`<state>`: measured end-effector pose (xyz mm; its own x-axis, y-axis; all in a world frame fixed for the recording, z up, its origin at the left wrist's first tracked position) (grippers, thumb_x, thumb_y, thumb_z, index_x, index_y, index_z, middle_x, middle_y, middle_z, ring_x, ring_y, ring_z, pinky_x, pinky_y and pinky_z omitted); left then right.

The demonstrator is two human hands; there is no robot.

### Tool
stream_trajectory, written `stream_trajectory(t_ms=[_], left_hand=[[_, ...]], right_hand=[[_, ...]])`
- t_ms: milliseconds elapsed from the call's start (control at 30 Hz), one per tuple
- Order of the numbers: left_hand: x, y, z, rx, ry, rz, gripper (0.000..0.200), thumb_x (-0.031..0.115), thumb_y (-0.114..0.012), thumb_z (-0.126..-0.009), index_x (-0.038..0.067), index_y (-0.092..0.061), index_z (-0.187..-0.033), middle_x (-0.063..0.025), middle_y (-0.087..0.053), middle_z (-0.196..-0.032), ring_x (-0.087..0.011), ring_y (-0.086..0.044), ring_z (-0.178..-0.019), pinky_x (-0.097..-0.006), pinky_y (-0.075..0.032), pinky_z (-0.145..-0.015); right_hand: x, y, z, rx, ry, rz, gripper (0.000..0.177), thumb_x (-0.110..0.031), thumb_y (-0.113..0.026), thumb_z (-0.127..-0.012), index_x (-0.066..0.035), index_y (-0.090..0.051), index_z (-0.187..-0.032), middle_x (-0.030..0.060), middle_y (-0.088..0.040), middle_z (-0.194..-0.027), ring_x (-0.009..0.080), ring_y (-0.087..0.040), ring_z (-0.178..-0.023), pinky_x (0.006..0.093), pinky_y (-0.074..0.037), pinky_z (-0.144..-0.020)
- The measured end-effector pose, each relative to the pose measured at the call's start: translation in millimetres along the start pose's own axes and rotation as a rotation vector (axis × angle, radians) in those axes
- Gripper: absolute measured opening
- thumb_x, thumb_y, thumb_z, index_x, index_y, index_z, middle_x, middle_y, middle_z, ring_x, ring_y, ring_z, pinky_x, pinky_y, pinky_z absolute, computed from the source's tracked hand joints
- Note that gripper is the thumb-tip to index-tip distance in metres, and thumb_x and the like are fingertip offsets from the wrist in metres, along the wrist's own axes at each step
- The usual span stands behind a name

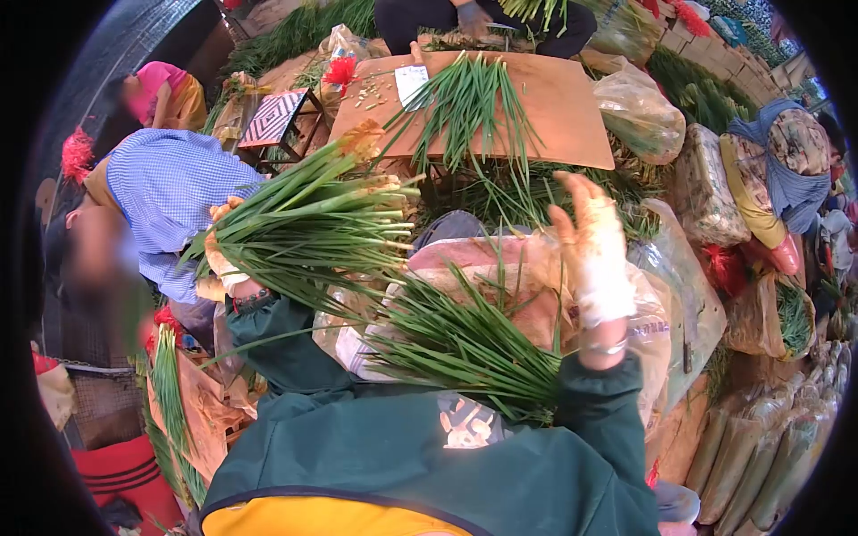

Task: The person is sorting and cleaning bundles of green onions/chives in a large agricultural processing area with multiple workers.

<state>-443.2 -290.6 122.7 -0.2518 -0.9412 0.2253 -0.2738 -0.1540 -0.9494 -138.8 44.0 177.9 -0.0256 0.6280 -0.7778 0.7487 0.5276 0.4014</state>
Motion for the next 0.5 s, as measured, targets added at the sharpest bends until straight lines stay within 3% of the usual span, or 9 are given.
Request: stream_trajectory(t_ms=[67,100,133,200,267,333,400,500], left_hand=[[-1,5,1,-0.08,0.086,0.054,0.017,0.01,-0.048,-0.085,0.005,-0.05,-0.101,-0.0051,-0.053,-0.081,-0.0192,-0.049,-0.089,-0.0395,-0.038,-0.097],[-7,-2,1,-0.167,0.011,-0.109,0.018,0.01,-0.05,-0.083,0.006,-0.05,-0.101,-0.0048,-0.052,-0.083,-0.021,-0.05,-0.09,-0.0426,-0.036,-0.099],[-7,-4,2,-0.17,0.011,-0.116,0.018,0.01,-0.05,-0.083,0.006,-0.05,-0.101,-0.0048,-0.052,-0.083,-0.021,-0.05,-0.09,-0.0426,-0.036,-0.099],[-5,-1,3,-0.034,0.042,0.038,0.018,0.014,-0.049,-0.083,0.005,-0.049,-0.099,-0.0048,-0.051,-0.084,-0.0208,-0.049,-0.09,-0.0417,-0.036,-0.099],[1,-7,1,-0.07,0.02,-0.133,0.011,0.011,-0.046,-0.087,0.003,-0.049,-0.094,-0.0075,-0.054,-0.084,-0.0224,-0.051,-0.094,-0.0407,-0.041,-0.095],[0,0,-2,-0.217,0.169,0.116,0.013,0.012,-0.045,-0.088,0.002,-0.049,-0.095,-0.0073,-0.055,-0.086,-0.0201,-0.052,-0.094,-0.0372,-0.041,-0.095],[2,8,-3,-0.108,0.133,0.056,0.018,0.016,-0.043,-0.09,0.002,-0.049,-0.099,-0.0065,-0.055,-0.091,-0.0181,-0.053,-0.096,-0.0334,-0.041,-0.094],[-15,-29,10,0.086,-0.012,0.012,0.017,0.013,-0.043,-0.082,0.002,-0.05,-0.092,-0.0075,-0.053,-0.084,-0.0213,-0.052,-0.089,-0.0397,-0.04,-0.096]], right_hand=[[-49,-24,2,-0.091,0.019,-0.036,0.012,-0.009,-0.062,-0.083,-0.003,-0.065,-0.093,0.0105,-0.063,-0.092,0.0254,-0.06,-0.087,0.0334,-0.047,-0.079],[-62,-33,1,-0.149,0.1,-0.002,0.01,-0.01,-0.062,-0.082,-0.004,-0.065,-0.09,0.0101,-0.063,-0.092,0.0257,-0.06,-0.086,0.0341,-0.047,-0.078],[-70,-43,4,-0.172,0.129,-0.042,0.015,-0.012,-0.065,-0.078,-0.007,-0.065,-0.092,0.0084,-0.063,-0.092,0.0263,-0.06,-0.087,0.0352,-0.047,-0.078],[-88,-50,-5,-0.104,0.35,0.247,0.024,-0.013,-0.068,-0.072,-0.01,-0.065,-0.096,0.0077,-0.061,-0.096,0.0265,-0.058,-0.092,0.0369,-0.047,-0.079],[-86,-59,-13,-0.182,0.397,0.34,0.028,-0.015,-0.069,-0.07,-0.012,-0.065,-0.098,0.0077,-0.06,-0.099,0.027,-0.057,-0.094,0.0378,-0.046,-0.08],[-78,-68,-23,-0.26,0.436,0.437,0.032,-0.016,-0.07,-0.068,-0.014,-0.065,-0.099,0.0077,-0.059,-0.101,0.0275,-0.055,-0.096,0.0386,-0.046,-0.081],[-69,-74,-34,-0.221,0.532,0.303,0.031,-0.016,-0.071,-0.067,-0.014,-0.065,-0.098,0.0085,-0.058,-0.104,0.0288,-0.054,-0.099,0.0387,-0.046,-0.081],[-48,-86,-31,-0.267,0.447,0.195,0.031,-0.015,-0.071,-0.069,-0.013,-0.065,-0.099,0.0095,-0.06,-0.095,0.0277,-0.057,-0.091,0.0379,-0.046,-0.08]])
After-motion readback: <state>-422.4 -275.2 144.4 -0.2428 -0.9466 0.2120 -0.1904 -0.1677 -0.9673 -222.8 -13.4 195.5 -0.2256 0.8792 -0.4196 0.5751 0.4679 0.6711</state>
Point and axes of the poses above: each hand's wrist, its own z-axis away from the middle knuckle, its own y-axis out of the back of the hand, x = y × z, the point moved 3 cm from there along -z, towards the middle knuckle
